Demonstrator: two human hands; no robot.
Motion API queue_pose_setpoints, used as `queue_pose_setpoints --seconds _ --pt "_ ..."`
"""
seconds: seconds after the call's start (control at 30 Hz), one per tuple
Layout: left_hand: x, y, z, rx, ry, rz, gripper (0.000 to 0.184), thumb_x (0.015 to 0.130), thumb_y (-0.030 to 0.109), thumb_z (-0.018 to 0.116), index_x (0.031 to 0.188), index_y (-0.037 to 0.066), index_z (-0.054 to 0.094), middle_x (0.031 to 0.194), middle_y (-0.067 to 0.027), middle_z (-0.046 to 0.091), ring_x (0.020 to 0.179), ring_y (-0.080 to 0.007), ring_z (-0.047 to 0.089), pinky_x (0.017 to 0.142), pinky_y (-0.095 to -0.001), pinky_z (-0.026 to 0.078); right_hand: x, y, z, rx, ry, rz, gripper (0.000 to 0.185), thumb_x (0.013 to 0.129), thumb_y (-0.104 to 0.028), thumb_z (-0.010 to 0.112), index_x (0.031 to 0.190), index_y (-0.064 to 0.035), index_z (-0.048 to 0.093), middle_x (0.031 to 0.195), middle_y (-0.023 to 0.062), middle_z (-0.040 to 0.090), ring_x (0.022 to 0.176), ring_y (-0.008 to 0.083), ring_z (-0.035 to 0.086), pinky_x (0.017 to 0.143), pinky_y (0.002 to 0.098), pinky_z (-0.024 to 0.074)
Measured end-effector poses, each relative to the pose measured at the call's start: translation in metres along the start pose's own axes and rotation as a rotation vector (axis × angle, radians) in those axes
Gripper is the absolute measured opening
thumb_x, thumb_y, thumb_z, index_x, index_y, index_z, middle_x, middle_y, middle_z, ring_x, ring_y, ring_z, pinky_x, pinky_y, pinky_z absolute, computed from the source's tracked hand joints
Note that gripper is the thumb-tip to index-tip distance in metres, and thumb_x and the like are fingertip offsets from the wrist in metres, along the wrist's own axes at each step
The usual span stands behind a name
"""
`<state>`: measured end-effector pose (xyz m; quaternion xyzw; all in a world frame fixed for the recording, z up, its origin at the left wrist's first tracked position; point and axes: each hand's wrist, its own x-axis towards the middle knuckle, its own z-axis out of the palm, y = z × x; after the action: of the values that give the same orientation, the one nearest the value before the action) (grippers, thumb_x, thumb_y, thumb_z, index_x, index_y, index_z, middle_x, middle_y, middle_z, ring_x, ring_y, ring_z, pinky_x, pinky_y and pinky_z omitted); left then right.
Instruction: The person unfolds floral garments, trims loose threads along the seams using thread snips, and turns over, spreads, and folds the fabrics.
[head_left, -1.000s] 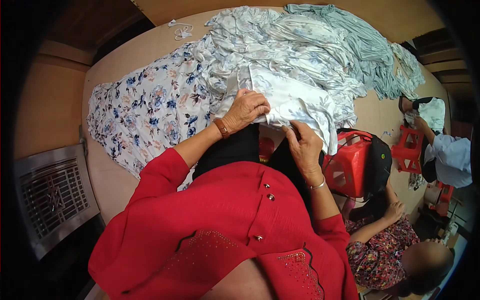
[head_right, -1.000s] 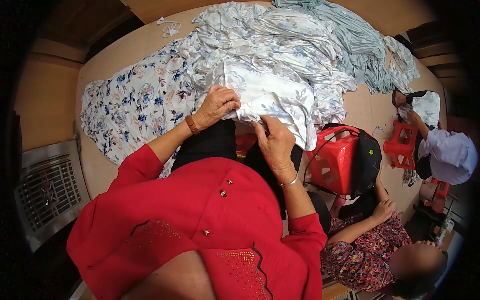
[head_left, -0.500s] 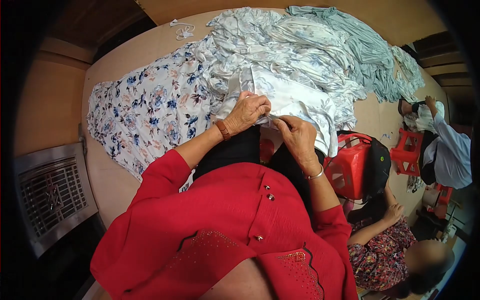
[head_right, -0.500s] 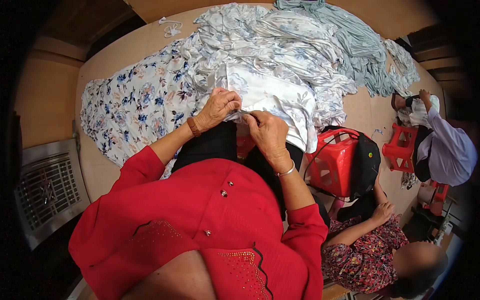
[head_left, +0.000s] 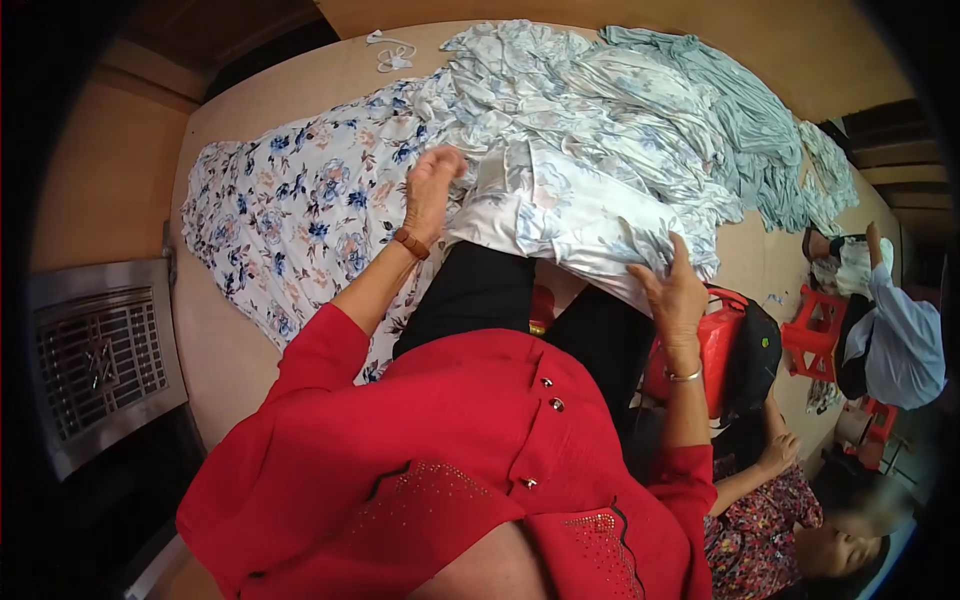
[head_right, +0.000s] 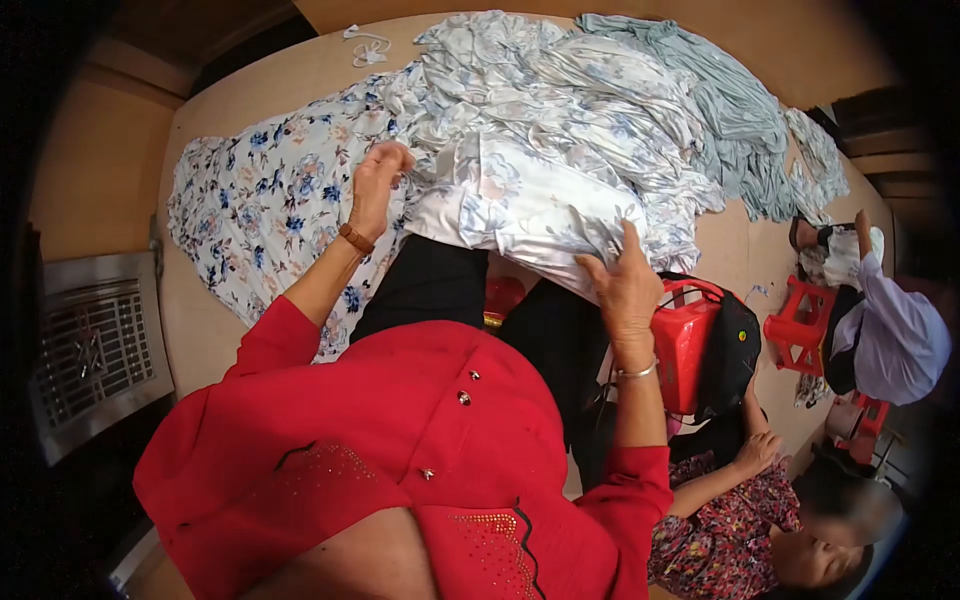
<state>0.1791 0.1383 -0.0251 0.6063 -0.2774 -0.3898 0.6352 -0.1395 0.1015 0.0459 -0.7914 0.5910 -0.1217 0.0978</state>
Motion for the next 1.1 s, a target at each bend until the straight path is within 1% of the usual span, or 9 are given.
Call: queue_pose_setpoints --seconds 0.17,0.23,0.3,0.43,0.57,0.7,0.97,1.03,1.1 --pt "-0.011 -0.014 -0.003 0.28 -0.353 0.042 0.013 0.079 0.013 0.056 0.086 0.003 0.058 0.091 -0.0036 0.056 0.087 -0.0154 0.052 0.084 -0.0256 0.037 0.018 0.027 0.02 0.054 -0.106 -0.059 0.026 0.07 -0.022 0.064 0.092 -0.0085 0.059 0.074 0.0147 0.06 0.066 0.0323 0.058 0.058 0.0414 0.0435" --pt "-0.009 -0.018 0.001 0.632 -0.403 0.512 0.013 0.072 0.015 0.06 0.081 0.005 0.058 0.087 -0.005 0.055 0.082 -0.0209 0.053 0.076 -0.0294 0.041 0.017 0.02 0.012 0.102 -0.081 -0.051 0.014 0.07 -0.015 0.062 0.082 -0.0085 0.059 0.073 0.0141 0.059 0.07 0.032 0.058 0.059 0.0379 0.0442" --pt "-0.009 -0.016 -0.002 0.624 -0.456 0.488 0.013 0.069 0.013 0.06 0.079 0.006 0.057 0.087 -0.0068 0.054 0.088 -0.0263 0.05 0.079 -0.0341 0.039 0.01 0.026 0.005 0.198 0.072 -0.235 0.011 0.07 -0.011 0.06 0.08 -0.0073 0.057 0.069 0.0108 0.058 0.067 0.0267 0.058 0.058 0.0317 0.0439" --pt "-0.021 -0.004 -0.017 0.589 -0.506 0.442 0.014 0.075 0.013 0.057 0.084 0.002 0.054 0.096 -0.0084 0.054 0.096 -0.0229 0.05 0.086 -0.0314 0.037 -0.022 0.032 -0.019 0.653 0.005 -0.143 0.008 0.069 -0.003 0.058 0.077 -0.0044 0.057 0.067 0.0041 0.056 0.064 0.0157 0.055 0.058 0.0252 0.0414" --pt "-0.028 -0.004 -0.02 0.589 -0.473 0.506 0.02 0.076 0.013 0.055 0.094 0.003 0.054 0.102 -0.0089 0.054 0.1 -0.0239 0.049 0.088 -0.0324 0.036 -0.048 0.009 -0.069 0.977 -0.866 0.391 0.01 0.067 0.005 0.058 0.075 -0.0003 0.057 0.069 -0.0008 0.055 0.065 0.0066 0.049 0.058 0.0198 0.038" --pt "-0.026 0.0 -0.006 0.697 -0.484 0.555 0.029 0.074 0.013 0.056 0.101 0.005 0.054 0.104 -0.0092 0.052 0.102 -0.0265 0.047 0.092 -0.0345 0.032 -0.069 0.017 -0.049 1.048 -1.099 0.31 0.007 0.072 -0.004 0.065 0.072 -0.0025 0.058 0.058 -0.005 0.05 0.052 0.0022 0.043 0.046 0.0181 0.032" --pt "-0.073 0.026 -0.036 0.682 -0.586 0.752 0.011 0.07 0.012 0.063 0.074 0.008 0.053 0.07 -0.0023 0.052 0.071 -0.0202 0.053 0.075 -0.0326 0.036 -0.087 0.03 -0.041 0.794 -0.813 0.473 0.014 0.07 -0.008 0.067 0.075 0.0023 0.06 0.065 0.0004 0.054 0.062 0.007 0.05 0.058 0.0207 0.0397" --pt "-0.099 0.031 -0.048 0.703 -0.685 0.723 0.009 0.071 0.012 0.062 0.073 0.009 0.054 0.065 -0.002 0.051 0.064 -0.0183 0.052 0.073 -0.0324 0.037 -0.085 0.029 -0.028 0.708 -0.321 0.129 0.018 0.067 -0.005 0.068 0.082 0.0021 0.06 0.077 0.0062 0.057 0.072 0.0129 0.054 0.064 0.0235 0.0429" --pt "-0.108 0.024 -0.06 0.739 -0.7 0.662 0.009 0.071 0.011 0.062 0.073 0.007 0.054 0.065 -0.0029 0.05 0.065 -0.0196 0.052 0.07 -0.0312 0.039 -0.072 0.017 -0.015 0.634 -0.294 0.049 0.027 0.064 -0.005 0.07 0.088 0.0007 0.06 0.092 0.012 0.057 0.083 0.0213 0.056 0.07 0.0291 0.0456"
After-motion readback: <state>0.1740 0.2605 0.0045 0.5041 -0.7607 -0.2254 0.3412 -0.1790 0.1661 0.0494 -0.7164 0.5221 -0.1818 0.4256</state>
